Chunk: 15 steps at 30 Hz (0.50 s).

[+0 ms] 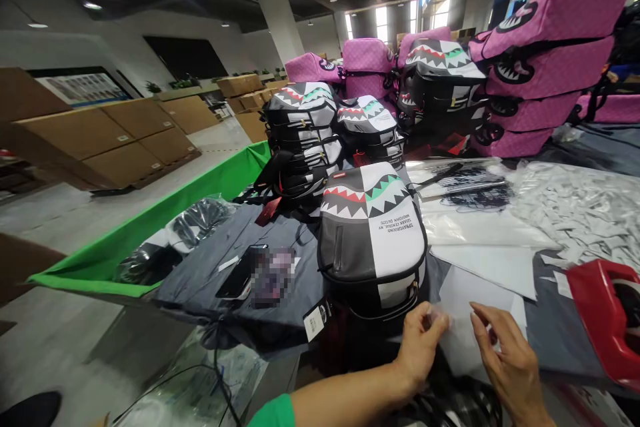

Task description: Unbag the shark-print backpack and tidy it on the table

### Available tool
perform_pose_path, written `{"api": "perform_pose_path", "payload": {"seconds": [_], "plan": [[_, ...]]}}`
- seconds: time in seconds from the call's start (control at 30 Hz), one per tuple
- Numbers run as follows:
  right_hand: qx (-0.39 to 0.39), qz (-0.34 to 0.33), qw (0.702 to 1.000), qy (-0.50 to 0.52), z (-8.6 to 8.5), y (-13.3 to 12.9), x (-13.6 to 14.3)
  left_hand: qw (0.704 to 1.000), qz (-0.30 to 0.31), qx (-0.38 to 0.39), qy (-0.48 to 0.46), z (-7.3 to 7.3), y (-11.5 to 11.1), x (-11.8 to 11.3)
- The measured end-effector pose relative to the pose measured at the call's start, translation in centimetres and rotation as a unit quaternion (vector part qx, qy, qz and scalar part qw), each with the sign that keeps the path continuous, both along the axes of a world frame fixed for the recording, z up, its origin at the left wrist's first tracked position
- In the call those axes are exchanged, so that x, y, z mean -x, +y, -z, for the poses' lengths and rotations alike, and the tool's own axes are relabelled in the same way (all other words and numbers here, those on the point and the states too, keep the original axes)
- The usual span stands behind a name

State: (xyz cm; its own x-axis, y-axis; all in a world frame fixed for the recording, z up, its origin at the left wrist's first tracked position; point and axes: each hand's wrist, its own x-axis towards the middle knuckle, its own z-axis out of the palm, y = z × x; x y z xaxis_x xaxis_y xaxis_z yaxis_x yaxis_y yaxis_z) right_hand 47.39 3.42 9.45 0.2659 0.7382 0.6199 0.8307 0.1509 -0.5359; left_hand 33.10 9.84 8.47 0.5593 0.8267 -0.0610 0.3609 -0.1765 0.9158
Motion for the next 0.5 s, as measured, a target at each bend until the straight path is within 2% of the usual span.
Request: {"api": "perform_pose_path", "payload": {"seconds": [0.03, 0.1, 0.17, 0.2, 0.23, 0.3, 0.33, 0.4, 0.5], "plan": [[0.003, -0.025, 0.999, -0.022, -0.3, -0.1, -0.4, 0.999, 0.025, -0.039, -0.015, -0.1, 0.1, 1.4], [0.035, -0.134, 0.987, -0.079, -1.1, 0.1, -0.9, 0.977, 0.142, -0.154, -0.039, -0.3, 0.1, 4.4], [0.096, -0.27, 0.95, -0.127, -1.9, 0.9, -1.0, 0.933, 0.262, -0.244, -0.027, -0.8, 0.1, 7.7], [0.134, -0.326, 0.926, -0.137, -2.1, 1.4, -0.9, 0.919, 0.292, -0.264, -0.011, -1.0, 0.0, 9.3], [0.166, -0.368, 0.905, -0.137, -2.1, 2.0, -0.7, 0.917, 0.293, -0.27, 0.006, -1.3, -0.1, 10.9], [0.205, -0.414, 0.88, -0.115, -1.7, 3.1, 0.1, 0.936, 0.24, -0.257, 0.028, -1.6, -0.4, 13.8], [0.201, -0.422, 0.878, -0.102, -1.2, 3.6, 0.7, 0.949, 0.198, -0.245, 0.029, -1.6, -0.5, 15.1], [0.142, -0.409, 0.897, -0.083, 0.0, 4.2, 1.9, 0.968, 0.101, -0.227, 0.019, -1.3, -0.6, 17.1], [0.047, -0.335, 0.939, -0.068, 1.7, 4.6, 3.7, 0.976, -0.065, -0.209, 0.008, -0.1, 0.4, 18.5]]}}
